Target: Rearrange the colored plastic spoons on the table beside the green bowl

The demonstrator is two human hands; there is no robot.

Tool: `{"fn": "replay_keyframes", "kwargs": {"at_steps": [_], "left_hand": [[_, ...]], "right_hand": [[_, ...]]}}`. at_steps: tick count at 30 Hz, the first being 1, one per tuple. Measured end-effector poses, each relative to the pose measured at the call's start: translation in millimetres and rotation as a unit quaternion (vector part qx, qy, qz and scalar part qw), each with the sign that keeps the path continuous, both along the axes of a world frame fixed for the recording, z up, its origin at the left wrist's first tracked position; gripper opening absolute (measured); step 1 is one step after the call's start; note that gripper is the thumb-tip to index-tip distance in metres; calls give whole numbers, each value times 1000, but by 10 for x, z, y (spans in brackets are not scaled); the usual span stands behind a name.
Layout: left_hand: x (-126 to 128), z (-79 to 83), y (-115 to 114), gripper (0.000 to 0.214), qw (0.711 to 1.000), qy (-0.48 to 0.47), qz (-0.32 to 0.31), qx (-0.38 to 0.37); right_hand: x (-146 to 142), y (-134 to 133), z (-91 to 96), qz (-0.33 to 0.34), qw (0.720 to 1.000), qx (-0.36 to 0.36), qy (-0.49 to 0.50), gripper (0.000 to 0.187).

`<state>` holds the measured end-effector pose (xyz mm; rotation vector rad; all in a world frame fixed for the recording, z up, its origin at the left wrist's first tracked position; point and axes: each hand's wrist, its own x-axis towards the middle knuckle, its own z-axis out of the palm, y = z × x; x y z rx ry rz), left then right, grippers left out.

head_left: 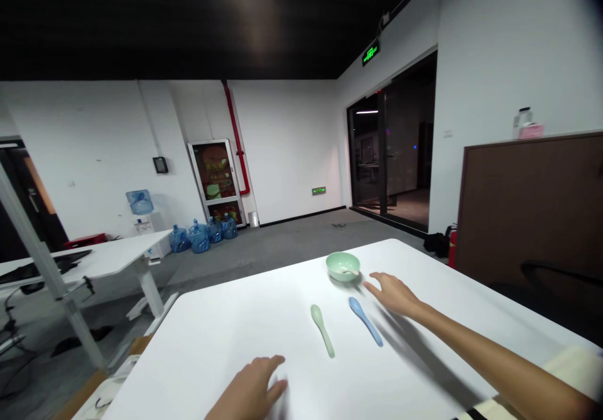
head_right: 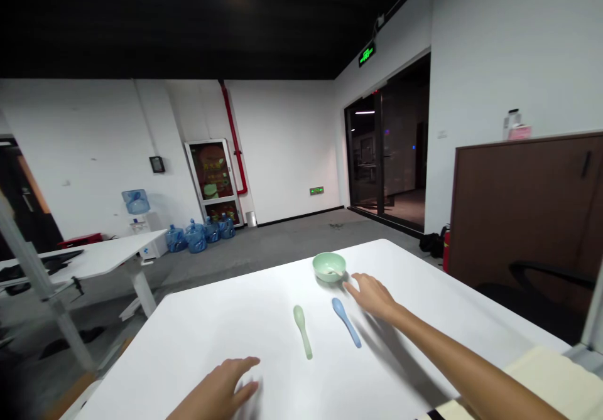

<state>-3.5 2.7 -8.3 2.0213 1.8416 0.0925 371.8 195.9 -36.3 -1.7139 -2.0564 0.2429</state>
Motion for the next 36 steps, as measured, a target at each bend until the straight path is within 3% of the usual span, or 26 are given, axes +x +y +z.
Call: {"fn": "replay_keyframes", "kwargs": {"at_steps": [5, 9, 13, 19, 25, 31, 36], "left_hand": [[-13, -4, -60, 57, 1000, 0, 10, -5], [-32, -6, -70, 57, 1000, -3, 10, 2], [9, 39, -54, 56, 1000, 5, 7, -1], [36, 40, -62, 53, 1000, 5, 3, -3], [-27, -31, -23, 54, 1000, 5, 22, 8], [-31, -45, 18, 54, 1000, -5, 16, 3], [-46, -47, 33, 56, 1000, -5, 14, 6]], "right_hand": [[-34, -318, -87, 23, 999, -37, -18, 65], [-113, -332, -64, 29, 999, -40, -22, 59], [-198, -91, 76, 20, 999, -6, -36, 49], [-396, 568, 332, -43, 995, -11, -90, 40], [-579, 1104, 172, -66, 990, -73, -105, 40], [-608, 1294, -48, -62, 988, -102, -94, 42], [-545, 1195, 74, -54, 992, -85, -82, 32]]}}
